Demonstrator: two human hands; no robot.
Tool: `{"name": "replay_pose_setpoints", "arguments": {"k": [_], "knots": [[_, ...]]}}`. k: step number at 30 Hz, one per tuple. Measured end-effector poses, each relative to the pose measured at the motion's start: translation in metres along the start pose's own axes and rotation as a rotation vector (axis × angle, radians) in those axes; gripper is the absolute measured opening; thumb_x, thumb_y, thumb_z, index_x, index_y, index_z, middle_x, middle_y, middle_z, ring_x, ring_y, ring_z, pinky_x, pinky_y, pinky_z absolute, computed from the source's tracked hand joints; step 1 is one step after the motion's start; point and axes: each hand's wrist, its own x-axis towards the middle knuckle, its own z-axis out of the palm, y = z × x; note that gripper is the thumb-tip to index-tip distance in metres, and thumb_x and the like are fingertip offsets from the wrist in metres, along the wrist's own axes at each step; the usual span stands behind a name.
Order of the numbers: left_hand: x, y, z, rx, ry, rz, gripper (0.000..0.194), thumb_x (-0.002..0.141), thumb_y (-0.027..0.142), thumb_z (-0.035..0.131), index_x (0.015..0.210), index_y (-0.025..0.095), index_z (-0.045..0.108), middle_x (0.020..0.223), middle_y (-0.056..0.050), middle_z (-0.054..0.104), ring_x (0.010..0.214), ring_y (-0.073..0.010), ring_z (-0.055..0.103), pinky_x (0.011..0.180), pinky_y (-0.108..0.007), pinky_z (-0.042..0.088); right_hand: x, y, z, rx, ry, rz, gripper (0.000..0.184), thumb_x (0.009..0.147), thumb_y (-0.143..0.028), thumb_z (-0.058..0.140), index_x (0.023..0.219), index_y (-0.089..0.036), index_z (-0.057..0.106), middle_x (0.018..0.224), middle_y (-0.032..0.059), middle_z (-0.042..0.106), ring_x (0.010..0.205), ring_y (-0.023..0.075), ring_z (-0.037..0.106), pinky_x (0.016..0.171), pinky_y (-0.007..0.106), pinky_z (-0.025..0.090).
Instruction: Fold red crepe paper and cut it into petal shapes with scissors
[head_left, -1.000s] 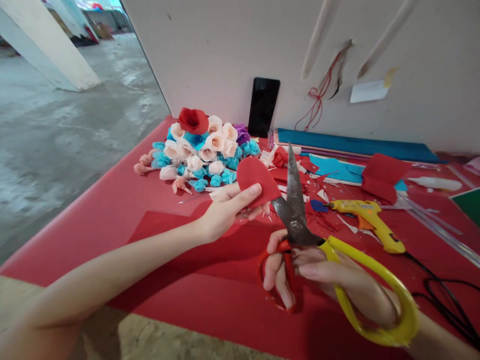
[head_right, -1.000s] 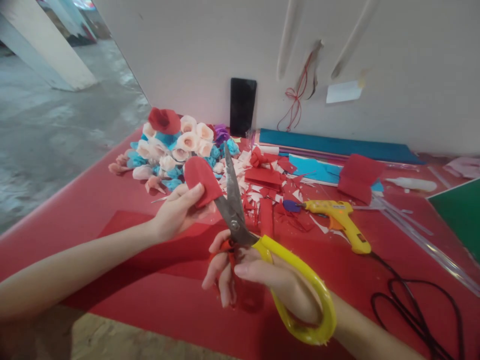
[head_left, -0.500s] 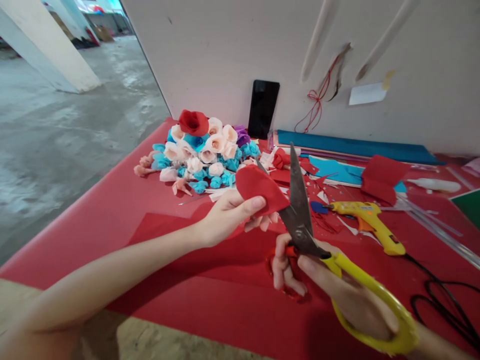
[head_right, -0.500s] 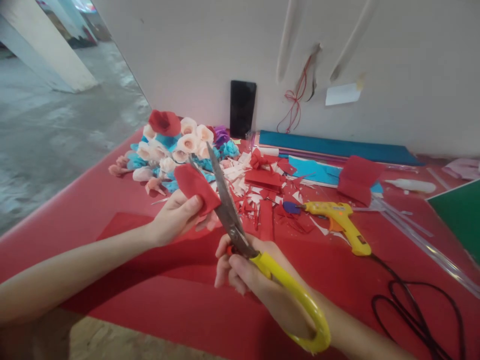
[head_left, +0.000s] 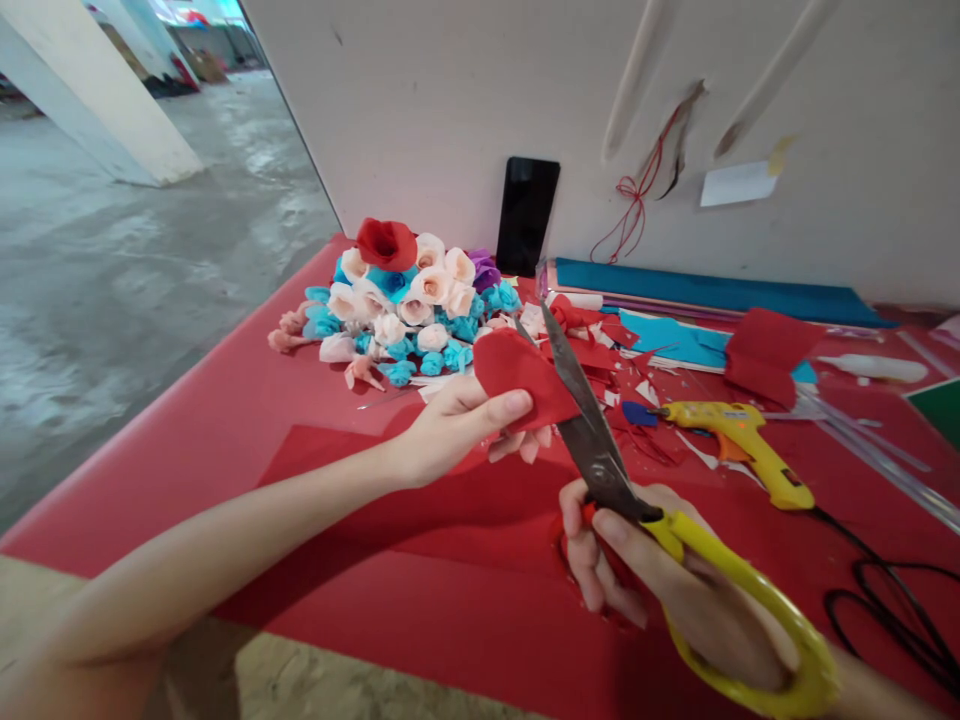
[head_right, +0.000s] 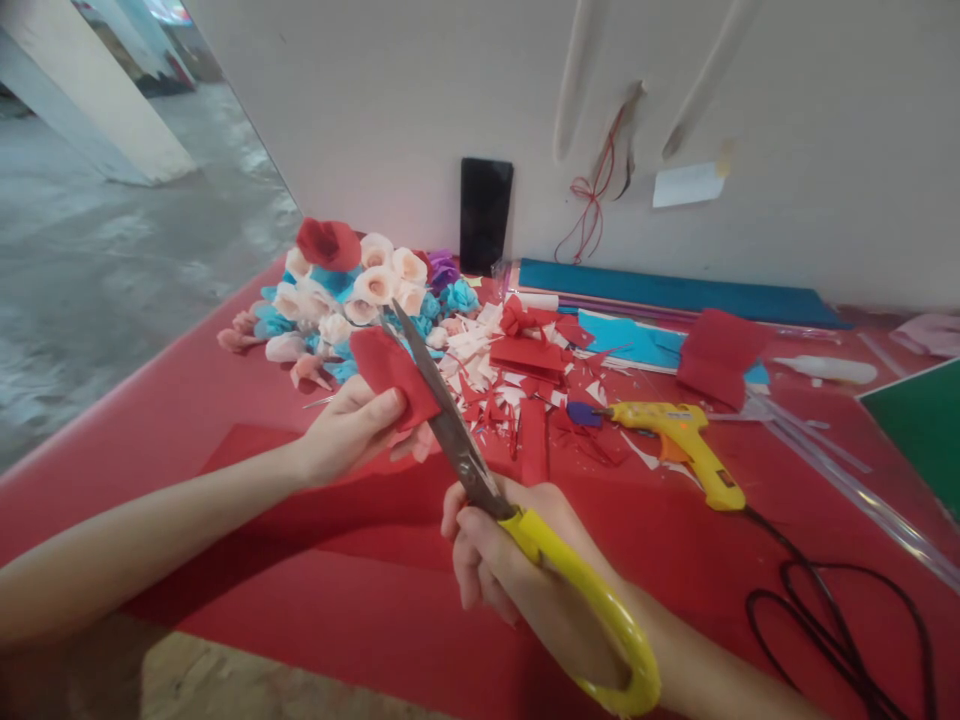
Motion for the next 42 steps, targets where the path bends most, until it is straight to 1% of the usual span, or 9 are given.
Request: {"name": "replay_pose_setpoints", "arguments": {"k": [8,14,18,23,27,31,34,37,42], "knots": [[0.002,0.0,-0.002,0.063,-0.004,-0.06,0.038,0.087,0.042,0.049,0.067,0.013,0.063,0.06,-0.001,0.06,0.046,-0.0051,0.044,0.044,-0.018,0.034,-0.005,-0.008,-0.001,0.016,0.184,-0.047,0.035,0.083,-0.054,0.045,0.076,-0.02,0.049,0.042,-0.0063,0.049,0.029,0.0033,0.031,0.03,0.015,0.027],[-0.001,0.003,0.007,0.263,-0.031,-0.055,0.037,0.087,0.038,0.049,0.064,0.012,0.061,0.058,-0.001,0.058,0.048,-0.0061,0.045,0.047,-0.018,0.037,0.0,-0.019,-0.001,0.0,0.419,-0.074,0.031,0.065,-0.041,0.069,0.08,-0.021,0.051,0.046,-0.0088,0.045,0.036,0.0042,0.037,0.033,0.015,0.03],[-0.006,0.005,0.02,0.49,-0.076,0.095,0.026,0.087,0.022,0.048,0.067,0.013,0.061,0.062,0.0,0.062,0.058,-0.0079,0.054,0.057,-0.016,0.043,0.002,-0.017,0.006,-0.1,0.441,-0.07,0.023,0.066,-0.035,0.067,0.075,-0.019,0.053,0.047,-0.0075,0.046,0.036,0.0043,0.037,0.034,0.017,0.029],[-0.009,0.006,0.029,0.542,-0.099,0.175,0.015,0.085,0.012,0.049,0.078,0.014,0.062,0.077,-0.002,0.068,0.071,-0.0083,0.061,0.066,-0.014,0.047,0.001,-0.012,0.005,-0.205,0.397,-0.105,0.013,0.075,-0.031,0.057,0.074,-0.018,0.053,0.039,-0.0083,0.042,0.033,0.0056,0.035,0.033,0.018,0.027],[-0.007,0.013,0.028,0.417,-0.116,-0.022,0.013,0.085,0.016,0.051,0.078,0.014,0.063,0.083,-0.002,0.069,0.076,-0.0097,0.063,0.069,-0.015,0.048,-0.002,-0.019,0.001,-0.238,0.318,-0.118,0.016,0.074,-0.024,0.057,0.062,-0.018,0.048,0.039,-0.0077,0.042,0.033,0.004,0.035,0.032,0.017,0.025],[-0.001,0.026,0.02,0.422,-0.202,-0.173,0.011,0.083,0.02,0.055,0.082,0.013,0.063,0.083,-0.004,0.067,0.082,-0.0131,0.061,0.075,-0.019,0.047,-0.003,-0.031,-0.003,-0.167,0.206,0.025,0.006,0.074,-0.02,0.057,0.07,-0.017,0.054,0.042,-0.0086,0.042,0.035,0.0025,0.033,0.034,0.015,0.027],[0.001,0.03,0.014,0.476,-0.34,-0.236,0.017,0.083,0.022,0.055,0.069,0.013,0.06,0.064,0.001,0.056,0.064,-0.0092,0.053,0.062,-0.018,0.042,-0.003,-0.036,-0.006,-0.162,0.173,0.124,0.01,0.075,-0.027,0.057,0.076,-0.017,0.055,0.041,-0.0091,0.039,0.034,0.0034,0.032,0.033,0.015,0.026],[0.001,0.028,0.011,0.471,-0.439,-0.378,0.033,0.085,0.031,0.052,0.058,0.012,0.051,0.053,0.004,0.042,0.051,-0.006,0.038,0.05,-0.019,0.033,-0.003,-0.035,-0.009,-0.185,0.169,0.103,0.013,0.073,-0.03,0.057,0.074,-0.018,0.052,0.038,-0.0099,0.038,0.031,0.0042,0.03,0.032,0.016,0.026],[0.001,0.024,0.012,0.292,-0.478,-0.438,0.033,0.087,0.027,0.048,0.058,0.012,0.055,0.051,0.003,0.048,0.049,-0.0061,0.043,0.049,-0.018,0.036,-0.005,-0.029,-0.015,-0.198,0.191,0.074,0.021,0.076,-0.036,0.057,0.068,-0.019,0.048,0.04,-0.0086,0.039,0.033,0.0047,0.029,0.032,0.017,0.024]]}}
